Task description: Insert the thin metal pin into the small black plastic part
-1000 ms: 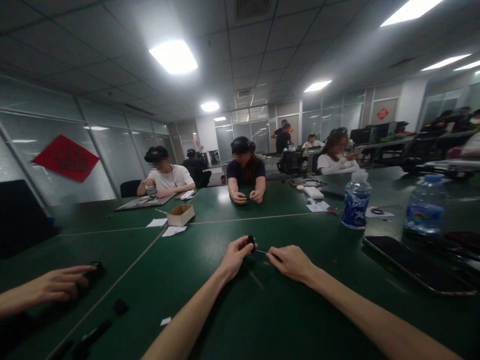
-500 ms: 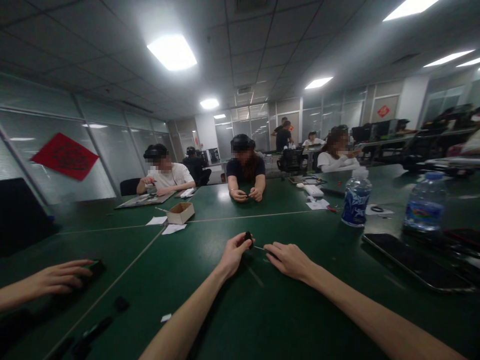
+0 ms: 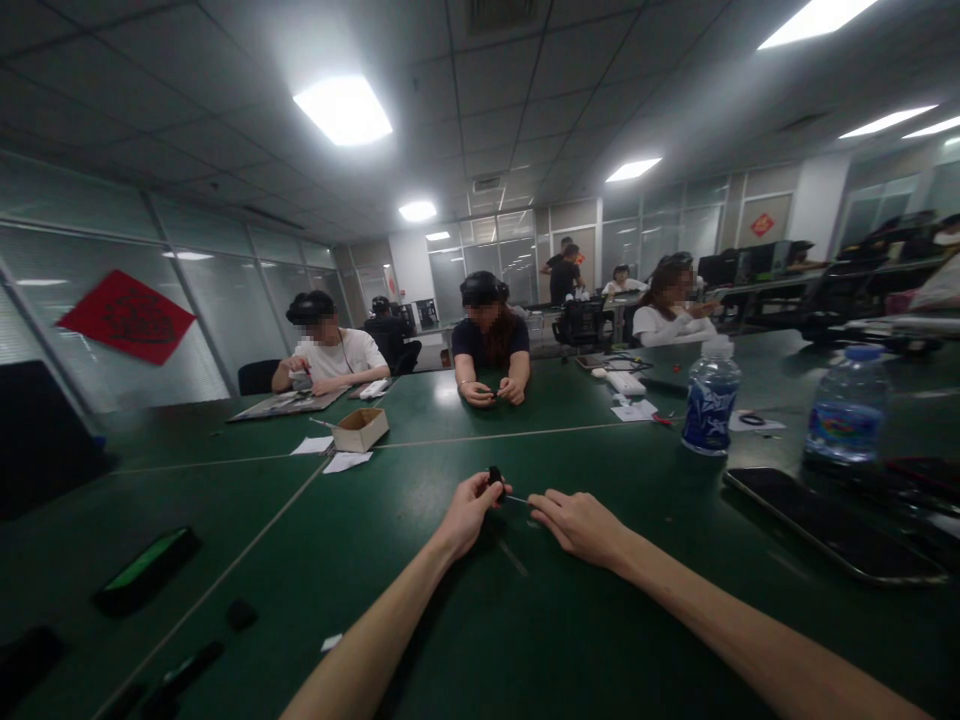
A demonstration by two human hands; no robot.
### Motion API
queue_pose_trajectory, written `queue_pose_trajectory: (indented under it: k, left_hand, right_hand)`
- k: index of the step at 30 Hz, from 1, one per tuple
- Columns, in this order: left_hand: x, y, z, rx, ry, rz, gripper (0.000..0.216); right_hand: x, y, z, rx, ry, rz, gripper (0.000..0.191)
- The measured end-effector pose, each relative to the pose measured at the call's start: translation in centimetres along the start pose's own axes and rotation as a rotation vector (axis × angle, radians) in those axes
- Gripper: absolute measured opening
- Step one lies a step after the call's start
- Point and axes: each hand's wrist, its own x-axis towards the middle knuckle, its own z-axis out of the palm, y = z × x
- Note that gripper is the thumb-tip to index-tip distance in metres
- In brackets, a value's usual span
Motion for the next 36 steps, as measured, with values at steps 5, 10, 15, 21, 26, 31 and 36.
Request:
queue_pose_trajectory:
  k: [5,10,15,21,26,31,36]
  left_hand:
    - [0.2,-0.5,-0.1,-0.042,-0.012,-0.011,0.046]
    - [0.2,-0.5,0.0,-0.080,-0.025,-0.009,0.044]
    - [0.0,-0.4,0.1,-0.082,-0.022,-0.003,0.043]
    - [0.0,-0.5,0.0,-0.066,-0.009,-0.007,0.043]
    - [0.0,-0.3,0.1,-0.030,-0.003,0.009,0.043]
    - [-0.1,0.1,0.5,0.122,-0.088,-0.020,0.041]
    - [0.0,0.0,0.4,0.045,0.017,-0.032,0.037]
  right_hand:
    - [0.0,0.0,0.1,0.039,0.005,0.020,0.030]
    - [0.0,0.2,0.6,-0.008,0.025,0.006,0.030]
    - [0.1,0.3,0.7,-0.009,0.035,0.018,0.031]
    - [0.0,-0.1,0.0,0.098,0.034,0.038,0.030]
    - [0.1,0.1,0.4,0.151,0.061,0.041,0.032]
    - [0.5,1.7,1.2,0.385,0.374,0.369,0.035]
    - [0.0,3.5,0.7,0.552,0.520,0.671,0.043]
